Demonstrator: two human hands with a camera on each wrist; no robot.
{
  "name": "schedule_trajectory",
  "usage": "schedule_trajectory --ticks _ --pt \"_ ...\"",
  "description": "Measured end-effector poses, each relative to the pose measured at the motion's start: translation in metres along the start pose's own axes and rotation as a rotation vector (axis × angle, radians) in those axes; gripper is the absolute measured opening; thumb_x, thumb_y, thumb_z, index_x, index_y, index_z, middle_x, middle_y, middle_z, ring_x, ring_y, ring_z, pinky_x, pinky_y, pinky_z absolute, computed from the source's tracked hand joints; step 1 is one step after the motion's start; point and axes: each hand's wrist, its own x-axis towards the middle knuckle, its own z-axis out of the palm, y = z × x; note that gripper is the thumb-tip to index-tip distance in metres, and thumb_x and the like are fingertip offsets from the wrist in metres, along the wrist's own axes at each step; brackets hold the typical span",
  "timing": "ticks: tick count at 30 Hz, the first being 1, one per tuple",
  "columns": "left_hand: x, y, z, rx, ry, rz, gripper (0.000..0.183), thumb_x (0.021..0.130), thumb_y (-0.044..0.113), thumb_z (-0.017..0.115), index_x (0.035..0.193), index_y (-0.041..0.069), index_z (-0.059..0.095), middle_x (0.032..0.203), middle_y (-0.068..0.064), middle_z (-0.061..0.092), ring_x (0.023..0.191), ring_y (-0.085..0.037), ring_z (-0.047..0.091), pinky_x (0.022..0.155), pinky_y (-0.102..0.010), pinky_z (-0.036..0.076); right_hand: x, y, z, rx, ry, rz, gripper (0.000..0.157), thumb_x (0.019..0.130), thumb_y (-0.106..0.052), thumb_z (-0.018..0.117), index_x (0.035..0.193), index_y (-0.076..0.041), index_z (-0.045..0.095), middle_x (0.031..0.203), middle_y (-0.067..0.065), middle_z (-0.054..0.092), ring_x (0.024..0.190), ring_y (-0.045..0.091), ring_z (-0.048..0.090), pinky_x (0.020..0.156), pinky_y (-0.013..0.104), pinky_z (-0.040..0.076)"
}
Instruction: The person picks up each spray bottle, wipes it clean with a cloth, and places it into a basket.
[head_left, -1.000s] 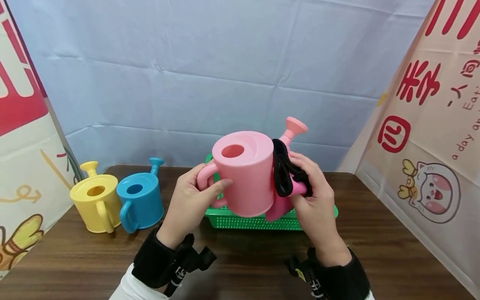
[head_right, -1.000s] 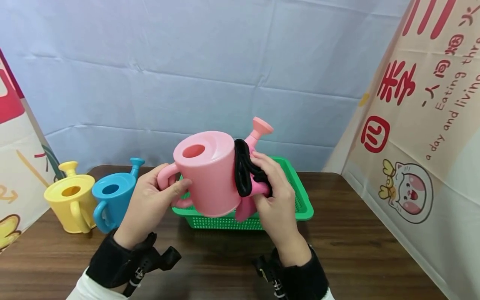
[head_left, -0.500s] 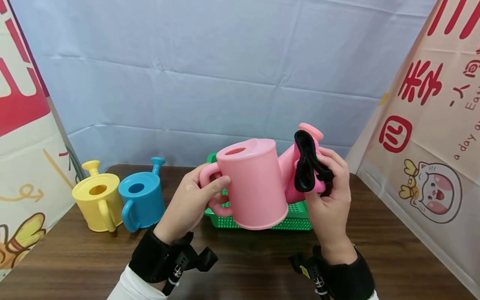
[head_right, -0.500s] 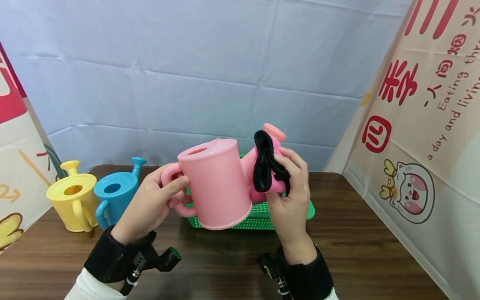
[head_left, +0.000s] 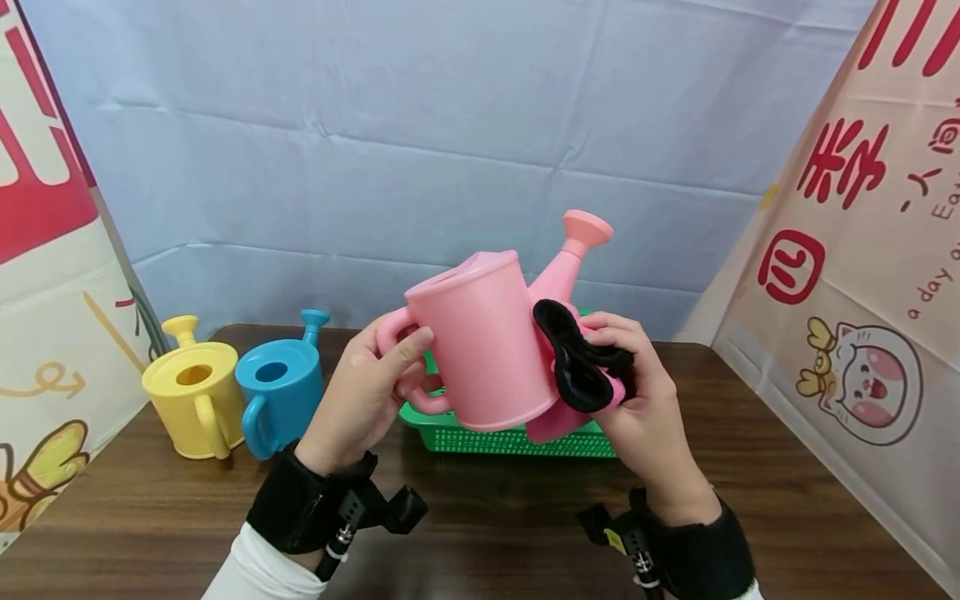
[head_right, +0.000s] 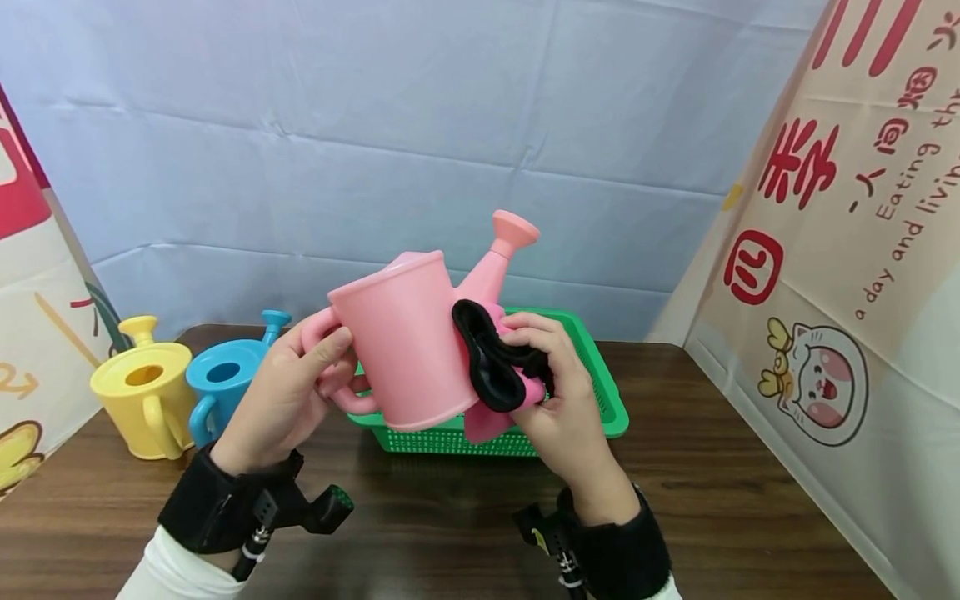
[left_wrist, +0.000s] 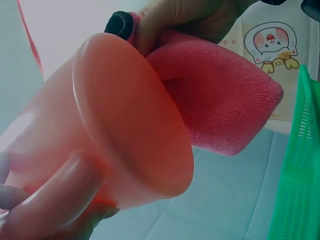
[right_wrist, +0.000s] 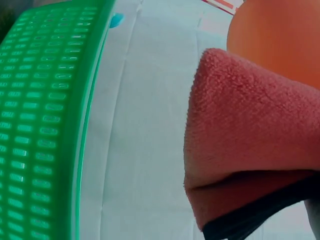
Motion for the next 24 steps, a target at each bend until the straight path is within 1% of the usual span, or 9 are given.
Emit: schedule_trajectory --ticks 3,7,8,10,12,15,17,19,24 --pt "0.000 0.000 0.000 -0.023 -0.022 -0.006 0.032 0.097 0.014 0.049 0.126 0.000 0.046 0.061 -0.005 0.035 0.051 -0.014 0.035 0.075 -0.034 0.057 0.001 0.000 0.001 -0.038 0.032 0.011 0.047 0.085 -0.019 0.065 0.109 0.016 0.046 0.121 0.011 0.051 0.108 0.027 0.050 0.082 0.016 0.050" --pt "0.000 -0.001 0.000 -0.025 -0.064 -0.016 0.032 0.097 0.015 0.049 0.125 -0.001 0.045 0.061 -0.005 0.034 0.051 -0.014 0.034 0.074 -0.033 0.057 0.003 -0.001 0.002 -0.103 0.119 0.024 0.043 0.085 -0.014 0.065 0.111 0.016 0.047 0.123 0.011 0.051 0.110 0.029 0.048 0.086 0.017 0.048" --pt "0.001 -0.002 0.000 -0.020 -0.077 -0.021 0.031 0.097 0.015 0.050 0.123 -0.001 0.047 0.062 -0.005 0.037 0.051 -0.014 0.035 0.074 -0.034 0.057 0.004 -0.001 0.001 -0.117 0.149 0.022 0.042 0.085 -0.011 0.065 0.111 0.016 0.047 0.123 0.011 0.052 0.111 0.029 0.048 0.087 0.018 0.047" --pt "0.002 -0.002 0.002 0.008 -0.089 -0.033 0.021 0.096 0.017 0.052 0.108 -0.001 0.050 0.062 -0.005 0.037 0.050 -0.014 0.036 0.077 -0.035 0.057 0.005 -0.001 -0.001 -0.151 0.219 0.016 0.039 0.085 -0.006 0.065 0.112 0.016 0.047 0.123 0.012 0.052 0.111 0.029 0.048 0.087 0.018 0.047" --pt "0.002 -0.003 0.005 0.048 -0.090 -0.044 0.016 0.096 0.017 0.053 0.096 0.002 0.049 0.067 -0.006 0.043 0.052 -0.015 0.046 0.076 -0.036 0.057 0.006 -0.002 -0.002 -0.182 0.285 0.005 0.038 0.085 -0.002 0.065 0.112 0.016 0.047 0.123 0.012 0.051 0.111 0.029 0.047 0.087 0.019 0.047" --pt "0.002 -0.004 0.011 0.107 -0.077 -0.053 0.018 0.094 0.016 0.055 0.088 0.003 0.046 0.075 -0.010 0.048 0.062 -0.021 0.060 0.074 -0.038 0.057 0.006 -0.001 -0.002 -0.260 0.351 -0.025 0.037 0.085 -0.006 0.066 0.111 0.014 0.049 0.123 0.015 0.051 0.109 0.029 0.047 0.086 0.019 0.048" --pt "0.001 -0.004 0.013 0.137 -0.063 -0.053 0.016 0.094 0.015 0.056 0.093 0.001 0.048 0.083 -0.013 0.051 0.071 -0.027 0.064 0.072 -0.038 0.058 0.005 -0.001 -0.001 -0.306 0.367 -0.052 0.038 0.085 -0.011 0.067 0.110 0.012 0.051 0.122 0.019 0.051 0.109 0.030 0.047 0.087 0.019 0.048" --pt "0.000 -0.003 0.013 0.151 -0.050 -0.053 0.016 0.094 0.014 0.056 0.097 0.000 0.048 0.083 -0.014 0.050 0.073 -0.029 0.064 0.072 -0.038 0.058 0.005 0.000 0.001 -0.344 0.370 -0.081 0.039 0.084 -0.017 0.068 0.108 0.011 0.053 0.120 0.023 0.051 0.108 0.030 0.047 0.087 0.020 0.047" --pt "-0.001 -0.003 0.011 0.117 -0.066 -0.043 0.018 0.095 0.014 0.054 0.102 -0.001 0.048 0.091 -0.015 0.055 0.074 -0.030 0.066 0.075 -0.042 0.056 0.004 0.000 0.004 -0.411 0.351 -0.135 0.042 0.086 -0.028 0.066 0.104 0.009 0.057 0.114 0.027 0.054 0.107 0.031 0.049 0.090 0.022 0.046"
